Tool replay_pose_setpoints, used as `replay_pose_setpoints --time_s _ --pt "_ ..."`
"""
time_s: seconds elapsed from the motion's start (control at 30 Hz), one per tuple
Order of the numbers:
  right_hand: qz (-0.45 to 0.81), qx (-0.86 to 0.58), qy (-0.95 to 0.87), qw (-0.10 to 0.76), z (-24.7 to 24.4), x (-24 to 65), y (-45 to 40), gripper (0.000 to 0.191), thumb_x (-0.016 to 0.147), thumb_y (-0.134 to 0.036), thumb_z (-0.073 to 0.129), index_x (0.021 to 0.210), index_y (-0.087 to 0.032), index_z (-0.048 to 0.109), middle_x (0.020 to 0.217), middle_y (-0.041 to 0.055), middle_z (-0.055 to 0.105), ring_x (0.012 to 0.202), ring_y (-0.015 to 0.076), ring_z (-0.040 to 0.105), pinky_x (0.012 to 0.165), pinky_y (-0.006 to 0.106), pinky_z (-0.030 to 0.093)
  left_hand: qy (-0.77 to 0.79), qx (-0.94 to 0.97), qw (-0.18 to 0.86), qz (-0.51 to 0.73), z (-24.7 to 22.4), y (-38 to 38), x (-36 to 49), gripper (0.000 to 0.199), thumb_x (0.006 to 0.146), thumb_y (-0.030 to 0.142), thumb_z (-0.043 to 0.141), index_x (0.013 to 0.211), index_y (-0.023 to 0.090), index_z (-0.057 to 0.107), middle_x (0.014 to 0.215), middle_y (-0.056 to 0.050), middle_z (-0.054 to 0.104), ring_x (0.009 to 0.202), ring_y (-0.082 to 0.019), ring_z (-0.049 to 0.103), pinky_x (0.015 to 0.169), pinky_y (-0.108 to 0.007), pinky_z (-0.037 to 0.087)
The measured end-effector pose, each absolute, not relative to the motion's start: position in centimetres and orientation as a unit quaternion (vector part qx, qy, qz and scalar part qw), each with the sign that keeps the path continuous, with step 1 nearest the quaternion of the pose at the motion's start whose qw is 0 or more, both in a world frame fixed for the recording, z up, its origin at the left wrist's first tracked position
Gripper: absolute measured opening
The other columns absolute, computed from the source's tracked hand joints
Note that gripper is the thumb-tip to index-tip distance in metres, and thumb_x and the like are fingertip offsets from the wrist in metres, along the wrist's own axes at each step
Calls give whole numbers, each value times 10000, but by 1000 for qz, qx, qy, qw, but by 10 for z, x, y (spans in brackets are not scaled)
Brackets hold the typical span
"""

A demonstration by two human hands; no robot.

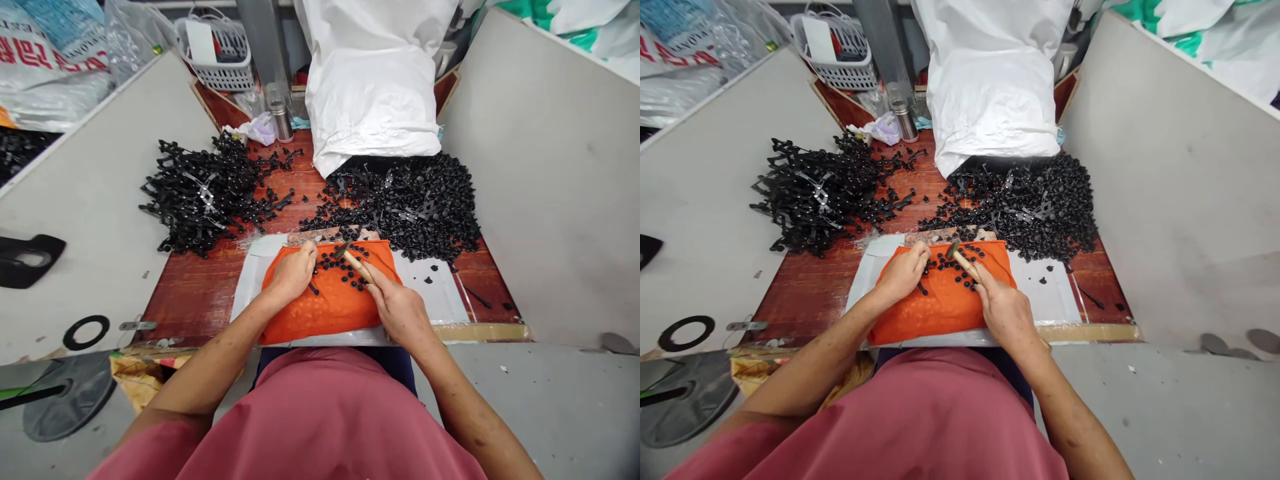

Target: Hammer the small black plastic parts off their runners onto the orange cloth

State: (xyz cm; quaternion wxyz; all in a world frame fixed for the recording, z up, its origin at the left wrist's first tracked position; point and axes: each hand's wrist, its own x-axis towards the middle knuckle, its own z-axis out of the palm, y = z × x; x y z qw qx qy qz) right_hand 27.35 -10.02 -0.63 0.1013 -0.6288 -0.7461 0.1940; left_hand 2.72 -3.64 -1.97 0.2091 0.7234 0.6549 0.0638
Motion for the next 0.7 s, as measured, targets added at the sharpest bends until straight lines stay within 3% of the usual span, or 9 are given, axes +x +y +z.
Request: replay_pose_setpoints --time_s 0.23,0.53,0.7 --pt "142 -638 -756 21 -5 264 -91 564 1058 -316 479 1612 -366 382 1095 37 808 826 234 779 708 321 586 638 749 178 -4 -20 -46 36 279 1035 437 440 1167 275 624 990 -43 788 905 -254 728 697 -303 432" --pt "108 -613 -782 -14 -5 263 -90 525 1059 -341 463 1583 -356 430 967 49 808 757 239 765 644 310 545 618 774 131 -39 -23 -45 35 358 1052 428 355 1134 322 686 967 -40 795 872 -253 733 676 -304 420" --pt "102 -603 -791 -16 -4 271 -91 517 1058 -343 464 1574 -355 449 926 43 804 740 232 762 651 303 541 605 781 131 -87 -23 -49 29 350 1059 462 352 1195 313 637 972 -46 790 891 -255 734 686 -297 422"
